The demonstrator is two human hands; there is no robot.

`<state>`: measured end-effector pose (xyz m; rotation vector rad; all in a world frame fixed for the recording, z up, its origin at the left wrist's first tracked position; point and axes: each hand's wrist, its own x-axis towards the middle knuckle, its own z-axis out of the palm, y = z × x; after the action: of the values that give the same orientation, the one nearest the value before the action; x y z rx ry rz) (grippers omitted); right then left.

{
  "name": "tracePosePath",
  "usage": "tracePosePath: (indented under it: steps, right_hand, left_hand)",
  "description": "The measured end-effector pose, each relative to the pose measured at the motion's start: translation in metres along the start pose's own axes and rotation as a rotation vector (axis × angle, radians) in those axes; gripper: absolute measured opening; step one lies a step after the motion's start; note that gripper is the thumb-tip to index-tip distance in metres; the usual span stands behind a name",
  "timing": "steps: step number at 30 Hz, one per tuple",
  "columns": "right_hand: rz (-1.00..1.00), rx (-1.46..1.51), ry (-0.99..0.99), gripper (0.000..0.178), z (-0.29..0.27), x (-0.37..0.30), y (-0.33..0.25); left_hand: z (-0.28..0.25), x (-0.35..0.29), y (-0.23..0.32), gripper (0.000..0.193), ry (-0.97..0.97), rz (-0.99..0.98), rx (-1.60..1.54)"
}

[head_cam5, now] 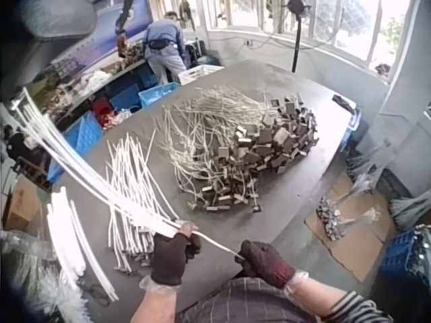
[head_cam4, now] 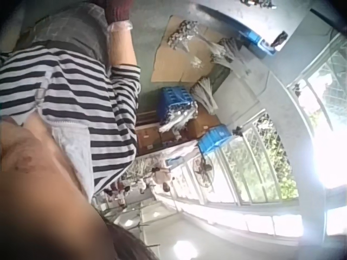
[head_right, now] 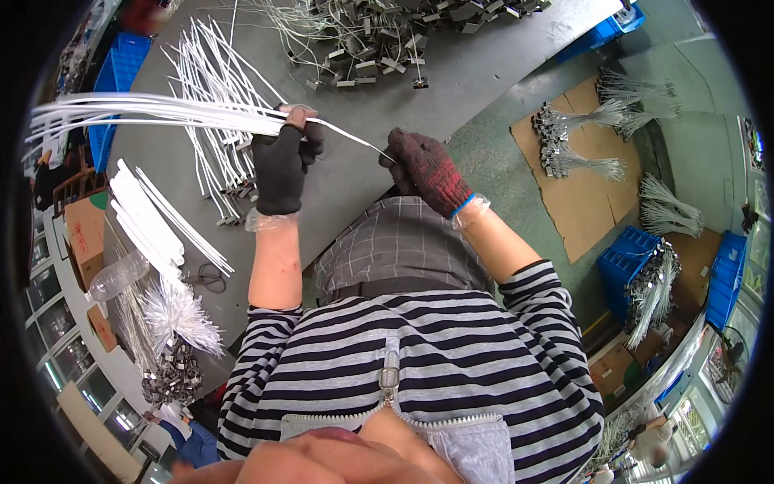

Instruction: The person bundles groups of white wires together by hand on a workbench.

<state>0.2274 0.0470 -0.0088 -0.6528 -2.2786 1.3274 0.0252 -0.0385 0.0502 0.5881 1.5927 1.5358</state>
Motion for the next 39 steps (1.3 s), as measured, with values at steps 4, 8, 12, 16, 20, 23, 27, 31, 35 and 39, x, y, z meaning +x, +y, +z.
tracePosePath:
  steps: [4,8,12,16,20,23,27,31,35,39]
  right_hand:
    - [0.439,0.58,-0.025,0.041,0.003,0.013,-0.032]
    - [0.695,0.89,-0.162,0.055,0.011,0.028,-0.046]
    - [0.632,0.875,-0.248,0.052,0.028,0.051,-0.038]
    - [0.594,0.332,-0.386,0.039,0.018,0.09,-0.027]
    - [0.269,-0.102,-0.299,0.034,0.021,0.137,-0.016]
    - [-0.043,-0.567,-0.072,0.024,0.039,0.18,0.01]
    - [-0.246,-0.981,0.018,0.013,0.074,0.21,0.032]
    - [-0.22,-0.879,-0.079,0.012,0.059,0.184,0.036]
    - [-0.138,-0.853,-0.159,0.016,0.039,0.15,0.034]
    - [-0.019,-0.904,-0.226,0.019,0.028,0.149,0.001]
  left_hand:
    - [0.016,-0.013,-0.011,0.021,-0.005,-0.018,0.028]
    - [0.006,-0.009,-0.025,0.019,-0.023,-0.049,-0.085]
    - [-0.058,0.009,-0.023,0.025,0.086,-0.135,0.05]
    - [-0.188,0.021,-0.043,0.034,0.582,-0.012,0.531]
    - [-0.199,0.027,-0.047,0.029,0.803,0.146,0.461]
    - [-0.132,0.067,-0.049,0.018,0.563,0.231,0.154]
    - [-0.081,0.126,-0.084,0.028,0.347,-0.07,0.241]
    - [-0.106,0.11,-0.124,0.029,0.24,0.105,0.532]
    - [-0.113,0.077,-0.087,0.022,0.291,-0.127,-0.101]
    - [-0.111,0.054,-0.051,0.021,0.519,0.04,-0.106]
